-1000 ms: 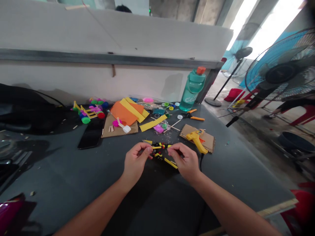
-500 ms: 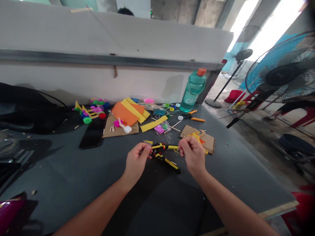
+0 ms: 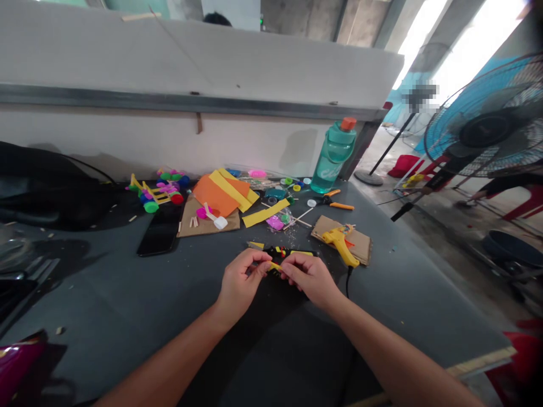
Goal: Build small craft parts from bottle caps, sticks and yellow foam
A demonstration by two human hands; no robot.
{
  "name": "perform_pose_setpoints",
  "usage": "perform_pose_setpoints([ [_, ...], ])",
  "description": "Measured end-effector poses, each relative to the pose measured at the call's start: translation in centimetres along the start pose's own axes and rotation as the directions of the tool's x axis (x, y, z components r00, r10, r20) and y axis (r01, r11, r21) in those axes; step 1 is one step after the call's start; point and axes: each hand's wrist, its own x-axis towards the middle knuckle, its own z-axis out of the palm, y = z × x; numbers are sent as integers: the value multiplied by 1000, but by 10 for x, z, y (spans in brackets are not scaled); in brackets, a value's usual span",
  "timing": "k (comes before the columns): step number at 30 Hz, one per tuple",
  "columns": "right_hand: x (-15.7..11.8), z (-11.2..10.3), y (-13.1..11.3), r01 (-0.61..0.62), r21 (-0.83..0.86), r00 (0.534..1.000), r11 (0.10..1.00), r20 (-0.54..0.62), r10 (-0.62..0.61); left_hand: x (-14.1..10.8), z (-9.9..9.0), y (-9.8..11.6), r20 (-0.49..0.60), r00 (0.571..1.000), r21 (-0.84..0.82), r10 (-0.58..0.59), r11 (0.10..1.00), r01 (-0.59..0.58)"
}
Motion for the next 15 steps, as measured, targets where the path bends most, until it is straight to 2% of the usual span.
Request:
perform_pose_setpoints([
  [3, -1, 1, 2, 46, -58, 997, 997, -56, -49, 0, 2, 2, -16, 994, -88, -111, 990, 109],
  [5, -2, 2, 2, 77, -89, 991, 993, -105, -87, 1, 5, 3, 11, 985, -138, -170, 976, 170],
  [9, -4, 7, 1, 118, -190, 976, 975, -160, -150, 0, 11, 7, 64, 973, -227, -221, 946, 230],
  [15, -7, 12, 0, 185, -238, 978, 954, -54, -203, -1, 14, 9, 70, 958, -362, -278, 888, 285],
])
